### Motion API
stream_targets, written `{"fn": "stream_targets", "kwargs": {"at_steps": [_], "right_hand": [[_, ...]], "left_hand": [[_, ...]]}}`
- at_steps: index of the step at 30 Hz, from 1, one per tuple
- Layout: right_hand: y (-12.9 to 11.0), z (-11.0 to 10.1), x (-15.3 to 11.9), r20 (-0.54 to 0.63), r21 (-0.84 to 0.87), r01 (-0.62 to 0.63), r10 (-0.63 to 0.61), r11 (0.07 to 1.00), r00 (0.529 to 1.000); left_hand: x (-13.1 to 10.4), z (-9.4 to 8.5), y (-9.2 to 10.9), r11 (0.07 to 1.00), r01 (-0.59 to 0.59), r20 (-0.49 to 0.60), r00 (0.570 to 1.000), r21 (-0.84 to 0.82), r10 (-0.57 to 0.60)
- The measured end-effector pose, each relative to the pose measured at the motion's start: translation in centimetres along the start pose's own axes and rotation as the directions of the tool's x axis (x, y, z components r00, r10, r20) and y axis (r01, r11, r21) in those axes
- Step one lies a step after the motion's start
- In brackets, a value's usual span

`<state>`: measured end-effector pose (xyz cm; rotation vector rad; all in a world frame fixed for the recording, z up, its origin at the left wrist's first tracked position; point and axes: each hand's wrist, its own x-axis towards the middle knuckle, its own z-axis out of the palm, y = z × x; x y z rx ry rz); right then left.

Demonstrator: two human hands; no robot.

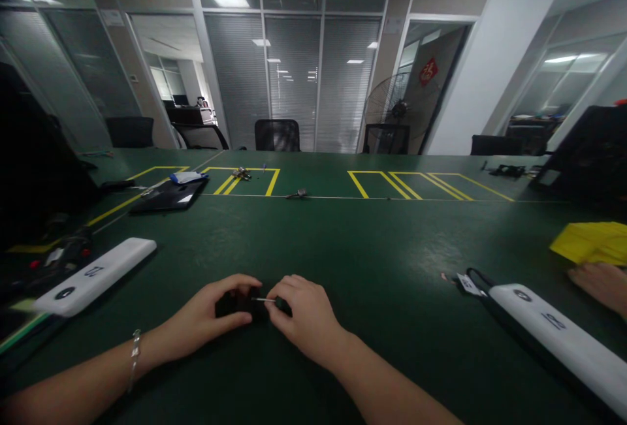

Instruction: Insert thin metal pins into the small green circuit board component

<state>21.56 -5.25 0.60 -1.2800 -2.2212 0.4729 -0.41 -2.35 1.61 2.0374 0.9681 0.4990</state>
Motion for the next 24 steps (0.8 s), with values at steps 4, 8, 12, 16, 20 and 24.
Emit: {"fn": "stream_targets", "kwargs": {"at_steps": [4, 8, 12, 16, 20, 24], "right_hand": [[0.05, -0.06, 0.19, -0.069, 0.171, -0.068, 0.081, 0.983, 0.994], [-0.04, -0.15, 0.27, -0.066, 0.36, -0.082, 0.113, 0.929, 0.991], [-0.23, -0.06, 0.19, -0.051, 0.467, -0.078, 0.115, 0.881, 0.992], [-0.3, 0.09, 0.2, -0.054, 0.49, -0.083, 0.126, 0.868, 0.991], [-0.24, 0.21, 0.22, -0.037, 0.493, -0.099, 0.135, 0.864, 0.99], [-0.22, 0.18, 0.08, -0.038, 0.528, -0.099, 0.14, 0.844, 0.989]], "left_hand": [[0.36, -0.09, -0.04, 0.973, 0.028, 0.027, 0.999, -0.227, -0.022], [0.43, 0.03, 0.05, 0.955, 0.039, 0.034, 0.999, -0.293, -0.031], [0.39, 0.1, 0.14, 0.954, 0.036, 0.016, 0.999, -0.299, -0.032], [0.37, 0.11, 0.0, 0.96, 0.026, 0.015, 1.0, -0.278, -0.023], [0.34, 0.07, -0.03, 0.97, 0.031, 0.017, 0.999, -0.242, -0.028], [0.33, 0.09, 0.05, 0.964, 0.039, 0.014, 0.999, -0.263, -0.037]]}}
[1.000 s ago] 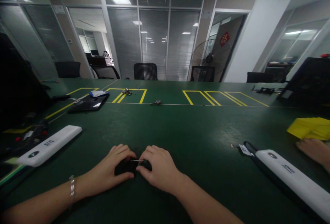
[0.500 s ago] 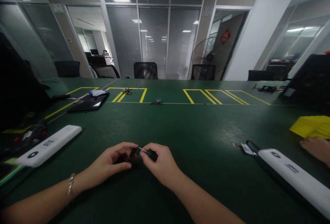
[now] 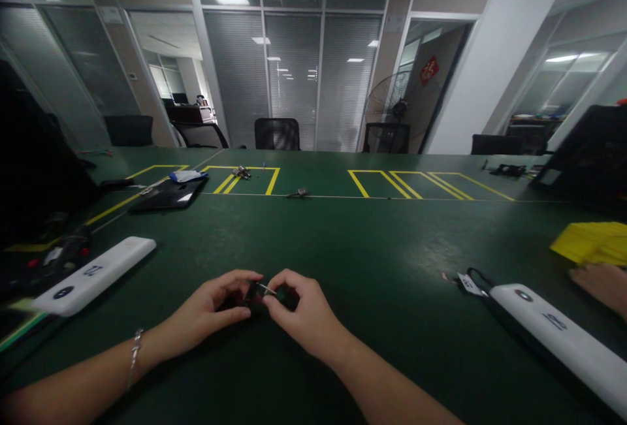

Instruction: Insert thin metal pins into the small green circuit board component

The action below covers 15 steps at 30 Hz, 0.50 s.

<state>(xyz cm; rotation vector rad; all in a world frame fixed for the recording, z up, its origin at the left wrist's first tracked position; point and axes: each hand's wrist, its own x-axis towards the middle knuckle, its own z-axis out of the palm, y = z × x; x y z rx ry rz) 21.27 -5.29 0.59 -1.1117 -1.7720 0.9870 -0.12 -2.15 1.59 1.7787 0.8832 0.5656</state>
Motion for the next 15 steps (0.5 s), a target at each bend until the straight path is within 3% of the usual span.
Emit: {"fn": "stream_targets", "kwargs": {"at_steps": [6, 15], "right_hand": [[0.02, -0.15, 0.04, 0.006, -0.037, 0.033, -0.033, 0.999, 0.999], [-0.52, 0.04, 0.06, 0.007, -0.102, 0.121, -0.121, 0.987, 0.993]], "left_hand": [[0.03, -0.06, 0.05, 0.999, -0.042, -0.003, 0.999, 0.002, 0.042], [-0.36, 0.09, 0.14, 0.976, -0.148, 0.047, 0.989, 0.163, 0.142]]}}
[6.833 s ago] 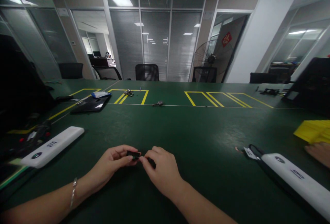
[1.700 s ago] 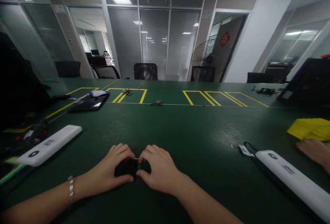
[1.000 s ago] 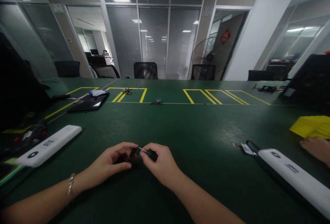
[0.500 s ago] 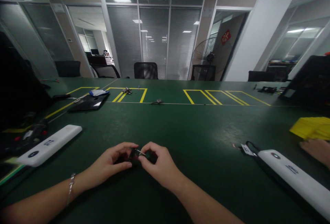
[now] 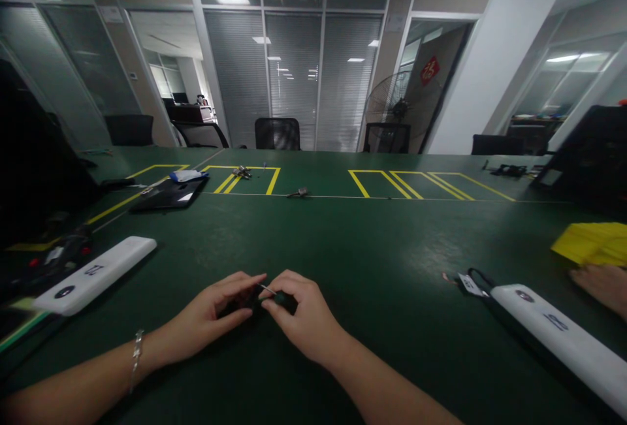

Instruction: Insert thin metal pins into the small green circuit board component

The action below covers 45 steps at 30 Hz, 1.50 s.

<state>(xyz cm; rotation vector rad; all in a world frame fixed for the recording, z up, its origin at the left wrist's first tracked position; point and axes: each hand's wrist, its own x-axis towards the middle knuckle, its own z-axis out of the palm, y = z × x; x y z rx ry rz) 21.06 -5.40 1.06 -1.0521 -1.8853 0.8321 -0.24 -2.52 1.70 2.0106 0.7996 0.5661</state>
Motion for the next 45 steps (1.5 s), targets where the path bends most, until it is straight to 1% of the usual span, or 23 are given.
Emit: {"fn": "stream_targets", "kwargs": {"at_steps": [3, 6, 8, 13, 16, 25, 27, 29, 34, 39, 45], "right_hand": [[0.3, 0.2, 0.0, -0.041, -0.014, 0.007, -0.008, 1.0, 0.999], [0.6, 0.4, 0.0, -0.08, -0.005, -0.042, 0.042, 0.999, 0.996], [0.7, 0.4, 0.0, -0.085, -0.022, -0.053, 0.051, 0.998, 0.995], [0.2, 0.2, 0.1, -0.022, -0.095, 0.015, -0.017, 0.995, 1.0], [0.0, 0.1, 0.3, 0.009, -0.132, 0.024, -0.023, 0.991, 1.0], [0.7, 0.5, 0.6, 0.056, -0.247, 0.088, -0.076, 0.965, 0.996], [0.8, 0.6, 0.6, 0.08, -0.261, 0.08, -0.061, 0.962, 0.995], [1.0, 0.6, 0.5, 0.072, -0.286, 0.08, -0.062, 0.955, 0.995], [1.4, 0.8, 0.4, 0.09, -0.33, 0.076, -0.049, 0.941, 0.995], [1.3, 0.7, 0.3, 0.101, -0.343, 0.074, -0.042, 0.937, 0.994], [1.1, 0.8, 0.4, 0.106, -0.363, 0.004, 0.037, 0.932, 0.994]], "left_hand": [[0.0, 0.2, -0.2, 0.999, -0.028, 0.005, 1.0, 0.038, 0.028], [0.1, 0.3, -0.5, 0.996, -0.048, 0.002, 0.999, 0.071, 0.048], [0.1, 0.4, -0.6, 0.995, -0.055, -0.016, 0.998, 0.087, 0.056], [0.1, 0.3, -1.1, 0.994, -0.065, -0.05, 0.996, 0.089, 0.069], [0.1, 0.3, -1.4, 0.991, -0.104, -0.055, 0.993, 0.085, 0.109], [0.0, 0.0, -1.8, 0.98, -0.147, -0.019, 0.988, 0.133, 0.151], [0.0, 0.0, -2.0, 0.978, -0.153, -0.008, 0.988, 0.139, 0.155], [0.0, 0.0, -2.2, 0.976, -0.159, 0.016, 0.987, 0.148, 0.158], [0.0, 0.1, -2.7, 0.969, -0.187, -0.004, 0.982, 0.162, 0.19], [-0.2, 0.2, -2.7, 0.968, -0.178, -0.016, 0.983, 0.179, 0.184], [-0.3, 0.1, -2.4, 0.966, -0.179, 0.015, 0.984, 0.185, 0.18]]}}
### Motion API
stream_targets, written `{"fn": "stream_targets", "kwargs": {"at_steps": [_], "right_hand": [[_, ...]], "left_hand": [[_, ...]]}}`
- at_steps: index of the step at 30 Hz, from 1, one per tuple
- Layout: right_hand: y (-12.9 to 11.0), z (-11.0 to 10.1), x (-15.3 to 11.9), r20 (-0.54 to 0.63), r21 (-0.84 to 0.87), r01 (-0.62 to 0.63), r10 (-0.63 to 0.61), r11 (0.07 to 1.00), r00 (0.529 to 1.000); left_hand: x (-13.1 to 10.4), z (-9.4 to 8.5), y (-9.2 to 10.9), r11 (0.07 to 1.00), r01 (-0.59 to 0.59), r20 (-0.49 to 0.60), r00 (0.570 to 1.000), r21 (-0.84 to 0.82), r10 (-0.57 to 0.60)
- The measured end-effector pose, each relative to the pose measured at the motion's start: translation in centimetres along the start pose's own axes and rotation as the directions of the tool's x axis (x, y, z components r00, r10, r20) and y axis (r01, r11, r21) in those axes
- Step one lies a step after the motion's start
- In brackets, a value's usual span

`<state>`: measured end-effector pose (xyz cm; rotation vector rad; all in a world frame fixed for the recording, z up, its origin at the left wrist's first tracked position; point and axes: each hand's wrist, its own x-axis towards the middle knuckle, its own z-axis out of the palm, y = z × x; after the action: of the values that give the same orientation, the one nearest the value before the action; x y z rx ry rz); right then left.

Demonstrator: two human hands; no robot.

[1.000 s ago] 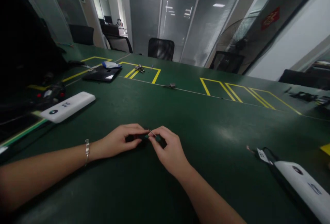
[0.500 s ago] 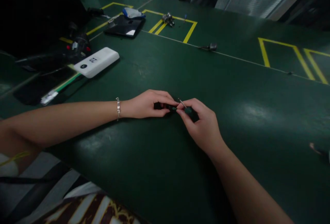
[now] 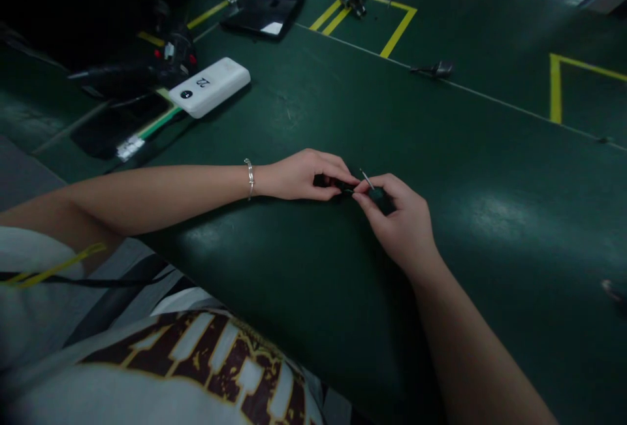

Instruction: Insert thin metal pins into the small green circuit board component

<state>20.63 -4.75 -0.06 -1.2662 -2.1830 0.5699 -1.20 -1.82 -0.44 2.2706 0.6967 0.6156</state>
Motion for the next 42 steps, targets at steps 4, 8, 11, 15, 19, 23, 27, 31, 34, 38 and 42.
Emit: {"fn": "stream_targets", "kwargs": {"at_steps": [4, 8, 11, 15, 19, 23, 27, 31, 34, 38, 42], "right_hand": [[0.0, -0.1, 0.0, 0.011, -0.009, -0.05, 0.05, 0.999, 0.999], [-0.1, -0.2, 0.0, 0.041, -0.004, -0.048, 0.048, 0.999, 0.998], [-0.1, -0.2, 0.1, 0.05, 0.012, -0.007, 0.006, 1.0, 0.999], [-0.1, 0.0, -0.1, -0.006, 0.03, 0.022, -0.021, 0.999, 1.0], [-0.1, 0.3, -0.4, -0.12, 0.049, 0.042, -0.036, 0.998, 0.992], [-0.3, 0.3, -0.5, -0.214, 0.068, -0.005, 0.019, 0.998, 0.977], [0.0, 0.3, -0.6, -0.242, 0.12, -0.05, 0.078, 0.992, 0.967], [0.0, 0.0, -0.7, -0.252, 0.11, -0.017, 0.044, 0.994, 0.967], [-0.5, -0.3, -0.7, -0.252, 0.097, 0.03, -0.005, 0.995, 0.968], [-1.4, -0.6, -0.6, -0.25, 0.08, 0.091, -0.068, 0.993, 0.966], [-2.0, -0.7, -0.7, -0.221, 0.054, 0.116, -0.101, 0.992, 0.97]], "left_hand": [[-0.1, 0.1, -0.1, 1.0, -0.03, 0.0, 1.0, 0.009, 0.03], [-0.2, 0.2, -0.1, 0.999, -0.048, -0.003, 0.999, -0.023, 0.048], [-0.2, 0.1, 0.0, 0.998, -0.031, -0.011, 0.999, -0.046, 0.03], [-0.1, -0.2, 0.1, 0.996, 0.031, -0.024, 0.999, -0.086, -0.033], [0.1, -0.2, 0.4, 0.956, 0.106, -0.057, 0.99, -0.275, -0.126], [0.4, 0.4, 1.1, 0.774, 0.193, -0.084, 0.949, -0.603, -0.302], [0.7, 1.3, 2.1, 0.62, 0.192, -0.107, 0.906, -0.761, -0.411], [1.1, 2.3, 2.6, 0.53, 0.177, -0.126, 0.865, -0.83, -0.486], [1.3, 2.6, 2.6, 0.443, 0.181, -0.097, 0.839, -0.878, -0.535], [1.3, 2.6, 2.7, 0.328, 0.163, -0.059, 0.817, -0.931, -0.573], [1.0, 2.8, 3.0, 0.246, 0.146, -0.035, 0.793, -0.958, -0.608]]}}
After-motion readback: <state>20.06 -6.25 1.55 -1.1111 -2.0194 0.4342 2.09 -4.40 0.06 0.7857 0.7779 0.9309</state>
